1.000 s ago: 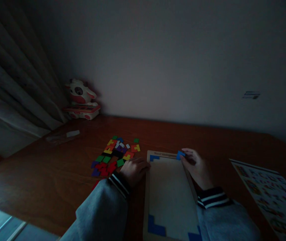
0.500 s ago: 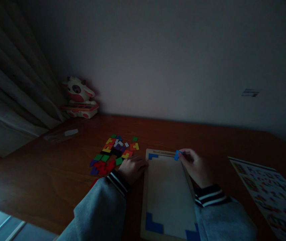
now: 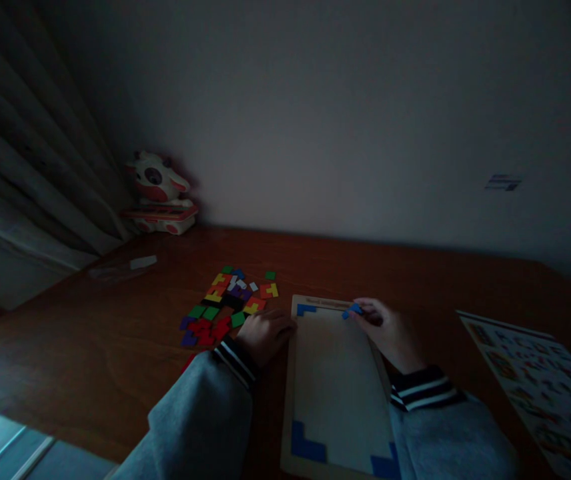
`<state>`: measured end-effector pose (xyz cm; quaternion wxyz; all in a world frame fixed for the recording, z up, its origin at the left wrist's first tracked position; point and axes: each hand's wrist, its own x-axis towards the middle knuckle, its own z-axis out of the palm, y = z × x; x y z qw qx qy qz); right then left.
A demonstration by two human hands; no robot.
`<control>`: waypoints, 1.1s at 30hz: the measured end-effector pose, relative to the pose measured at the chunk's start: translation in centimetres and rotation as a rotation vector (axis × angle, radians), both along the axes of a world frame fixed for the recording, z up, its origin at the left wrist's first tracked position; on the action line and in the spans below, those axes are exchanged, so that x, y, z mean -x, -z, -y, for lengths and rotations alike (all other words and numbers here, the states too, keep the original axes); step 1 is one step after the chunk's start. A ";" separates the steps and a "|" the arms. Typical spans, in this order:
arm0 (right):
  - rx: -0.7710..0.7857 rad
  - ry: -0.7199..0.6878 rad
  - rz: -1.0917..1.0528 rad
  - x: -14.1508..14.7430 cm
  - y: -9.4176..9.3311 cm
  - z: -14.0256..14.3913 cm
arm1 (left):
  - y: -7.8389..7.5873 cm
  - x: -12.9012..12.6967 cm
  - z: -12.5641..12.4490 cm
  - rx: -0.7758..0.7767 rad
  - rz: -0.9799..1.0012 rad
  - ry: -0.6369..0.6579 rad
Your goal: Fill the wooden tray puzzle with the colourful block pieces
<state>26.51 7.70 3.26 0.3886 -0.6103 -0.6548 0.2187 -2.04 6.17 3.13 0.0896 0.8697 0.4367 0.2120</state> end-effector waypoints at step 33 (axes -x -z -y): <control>0.188 0.011 0.291 -1.1 0.6 0.0 | -0.5 -0.1 0.2 0.053 -0.016 -0.024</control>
